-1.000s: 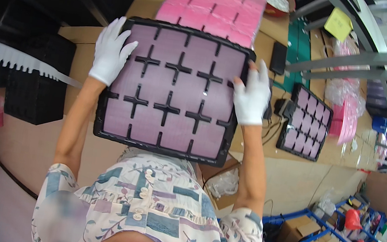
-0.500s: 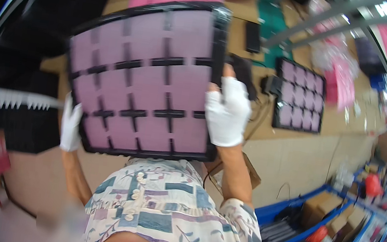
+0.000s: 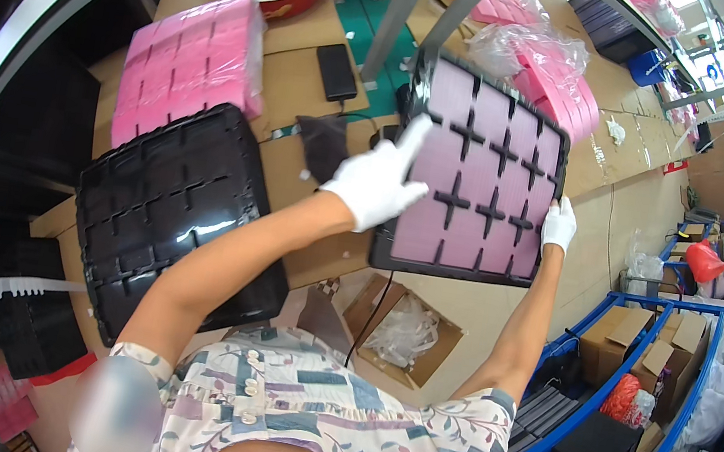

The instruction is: The person assembles black plastic trays by hand, attaching white adhesive strips to their undersides and inserting pink foam dividers.

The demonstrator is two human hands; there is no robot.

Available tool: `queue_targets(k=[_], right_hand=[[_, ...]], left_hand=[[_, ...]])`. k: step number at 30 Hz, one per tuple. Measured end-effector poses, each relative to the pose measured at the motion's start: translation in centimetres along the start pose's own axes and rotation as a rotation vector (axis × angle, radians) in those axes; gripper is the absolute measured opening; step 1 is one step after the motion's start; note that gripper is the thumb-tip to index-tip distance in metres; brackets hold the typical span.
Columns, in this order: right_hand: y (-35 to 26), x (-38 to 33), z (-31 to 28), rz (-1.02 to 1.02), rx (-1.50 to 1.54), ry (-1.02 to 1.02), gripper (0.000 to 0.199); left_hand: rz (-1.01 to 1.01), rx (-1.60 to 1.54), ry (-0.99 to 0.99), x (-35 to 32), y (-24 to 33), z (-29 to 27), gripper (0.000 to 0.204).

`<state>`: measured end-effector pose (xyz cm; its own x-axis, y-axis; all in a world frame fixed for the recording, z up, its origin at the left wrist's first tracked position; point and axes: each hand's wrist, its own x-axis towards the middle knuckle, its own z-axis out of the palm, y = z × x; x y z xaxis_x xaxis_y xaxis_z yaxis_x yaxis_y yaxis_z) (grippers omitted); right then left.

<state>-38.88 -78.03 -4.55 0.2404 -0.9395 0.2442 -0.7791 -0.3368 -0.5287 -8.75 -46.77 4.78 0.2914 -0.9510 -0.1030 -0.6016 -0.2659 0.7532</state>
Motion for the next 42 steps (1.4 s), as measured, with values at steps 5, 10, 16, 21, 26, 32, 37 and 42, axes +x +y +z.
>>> queue_targets(k=[5,10,16,21,26,32,37,42], right_hand=[[10.1,6.7,4.0,0.080,-0.267,-0.114,0.036],[11.0,11.6,9.9,-0.088,-0.309,-0.096,0.026],[5.2,13.9,15.6,-0.094,-0.424,-0.116,0.024],[4.5,16.0,15.5,-0.073,-0.567,-0.217,0.025],[4.3,17.4,16.4,-0.114,-0.556,-0.266,0.026],[3.6,17.1,18.9,-0.066,-0.433,-0.296,0.042],[8.7,20.0,19.4,-0.156,-0.543,-0.230,0.046],[5.5,19.3,20.1,-0.213,-0.069,0.269,0.041]], left_hand=[[-0.113,-0.116,-0.221,10.8,-3.4,11.5,0.087],[-0.409,0.041,-0.325,15.5,-4.6,14.2,0.092],[-0.468,0.265,-0.290,17.1,-7.6,15.4,0.093],[-0.424,0.253,-0.304,16.4,-6.0,17.0,0.095],[-0.500,0.175,-0.186,16.8,-6.5,16.7,0.087],[-0.500,0.222,-0.221,16.4,-8.4,17.1,0.088],[-0.196,0.330,-0.469,16.2,-7.5,18.8,0.080],[0.258,0.268,0.233,0.1,0.3,4.6,0.031]])
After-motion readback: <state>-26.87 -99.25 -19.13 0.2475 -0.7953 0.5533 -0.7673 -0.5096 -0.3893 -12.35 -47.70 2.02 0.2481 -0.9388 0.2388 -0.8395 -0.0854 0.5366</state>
